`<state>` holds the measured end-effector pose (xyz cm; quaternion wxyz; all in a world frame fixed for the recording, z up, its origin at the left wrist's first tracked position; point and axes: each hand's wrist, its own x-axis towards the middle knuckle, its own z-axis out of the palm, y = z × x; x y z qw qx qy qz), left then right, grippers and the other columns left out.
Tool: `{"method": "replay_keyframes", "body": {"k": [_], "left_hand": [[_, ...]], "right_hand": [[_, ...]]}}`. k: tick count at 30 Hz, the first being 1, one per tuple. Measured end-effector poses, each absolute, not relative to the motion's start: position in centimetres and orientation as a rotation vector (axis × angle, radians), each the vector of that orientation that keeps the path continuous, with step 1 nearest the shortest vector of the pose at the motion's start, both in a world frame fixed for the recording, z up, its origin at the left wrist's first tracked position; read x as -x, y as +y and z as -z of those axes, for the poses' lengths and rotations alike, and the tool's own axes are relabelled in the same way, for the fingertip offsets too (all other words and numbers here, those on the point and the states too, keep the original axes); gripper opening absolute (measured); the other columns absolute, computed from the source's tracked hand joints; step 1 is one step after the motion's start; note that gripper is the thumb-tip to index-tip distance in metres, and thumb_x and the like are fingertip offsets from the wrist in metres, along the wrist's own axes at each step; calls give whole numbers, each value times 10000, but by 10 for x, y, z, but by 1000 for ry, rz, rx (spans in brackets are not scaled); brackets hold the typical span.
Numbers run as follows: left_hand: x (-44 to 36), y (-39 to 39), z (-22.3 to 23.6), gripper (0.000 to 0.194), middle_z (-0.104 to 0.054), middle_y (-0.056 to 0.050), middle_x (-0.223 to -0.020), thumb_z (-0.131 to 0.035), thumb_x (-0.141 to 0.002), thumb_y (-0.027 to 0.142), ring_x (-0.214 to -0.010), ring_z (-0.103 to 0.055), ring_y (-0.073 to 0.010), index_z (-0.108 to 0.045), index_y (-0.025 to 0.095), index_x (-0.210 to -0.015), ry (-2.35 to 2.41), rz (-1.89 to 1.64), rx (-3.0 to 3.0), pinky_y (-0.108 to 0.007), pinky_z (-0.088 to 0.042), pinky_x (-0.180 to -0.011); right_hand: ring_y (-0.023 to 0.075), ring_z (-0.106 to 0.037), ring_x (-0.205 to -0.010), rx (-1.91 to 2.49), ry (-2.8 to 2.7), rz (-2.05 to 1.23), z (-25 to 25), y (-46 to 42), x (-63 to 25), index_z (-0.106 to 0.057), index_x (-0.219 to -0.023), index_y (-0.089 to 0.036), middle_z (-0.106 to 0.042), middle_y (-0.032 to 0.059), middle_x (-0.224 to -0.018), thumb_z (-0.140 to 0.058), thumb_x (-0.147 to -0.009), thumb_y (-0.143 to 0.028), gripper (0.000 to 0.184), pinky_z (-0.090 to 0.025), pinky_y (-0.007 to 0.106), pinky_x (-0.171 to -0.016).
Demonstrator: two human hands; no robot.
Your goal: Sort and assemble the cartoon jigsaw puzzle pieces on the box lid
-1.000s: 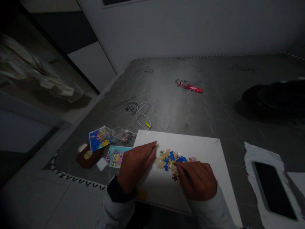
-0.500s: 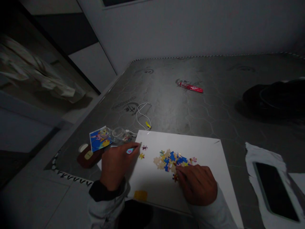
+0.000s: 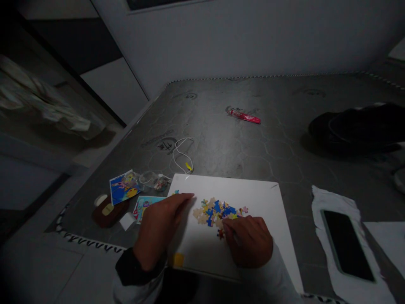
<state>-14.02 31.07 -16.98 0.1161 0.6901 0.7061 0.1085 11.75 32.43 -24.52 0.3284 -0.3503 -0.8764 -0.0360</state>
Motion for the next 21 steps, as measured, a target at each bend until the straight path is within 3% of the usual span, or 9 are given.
{"method": "replay_keyframes", "body": {"k": [6,12,21], "left_hand": [[110,316,171,272,-708,-25,-1261,-535,-1041,318,-891,-754,-230,-705,311,-1253,2006,-143,-2056,-325,-544,-666],[106,319,172,221,-703,-44,-1196,-531,-1045,298,-908,-743,-221,-727,258,-1140,2025,-146,-2035,-316,-550,-714],[104,323,176,322,-763,-39,-1117,-432,-1085,316,-938,-753,-243,-733,257,-1181,1998,-130,-2082,-360,-571,-770]], "right_hand": [[104,-650,-698,916,-2201,36,241,322,-111,-712,-990,-217,-785,-32,-844,-668,-929,-164,92,-380,296,-732],[131,-626,-701,948,-2109,13,245,313,-104,-700,-948,-213,-764,-16,-799,-647,-938,-148,84,-362,325,-728],[121,-608,-692,887,-2151,-7,246,314,-111,-705,-973,-208,-771,-13,-828,-659,-934,-161,77,-356,320,-707]]}}
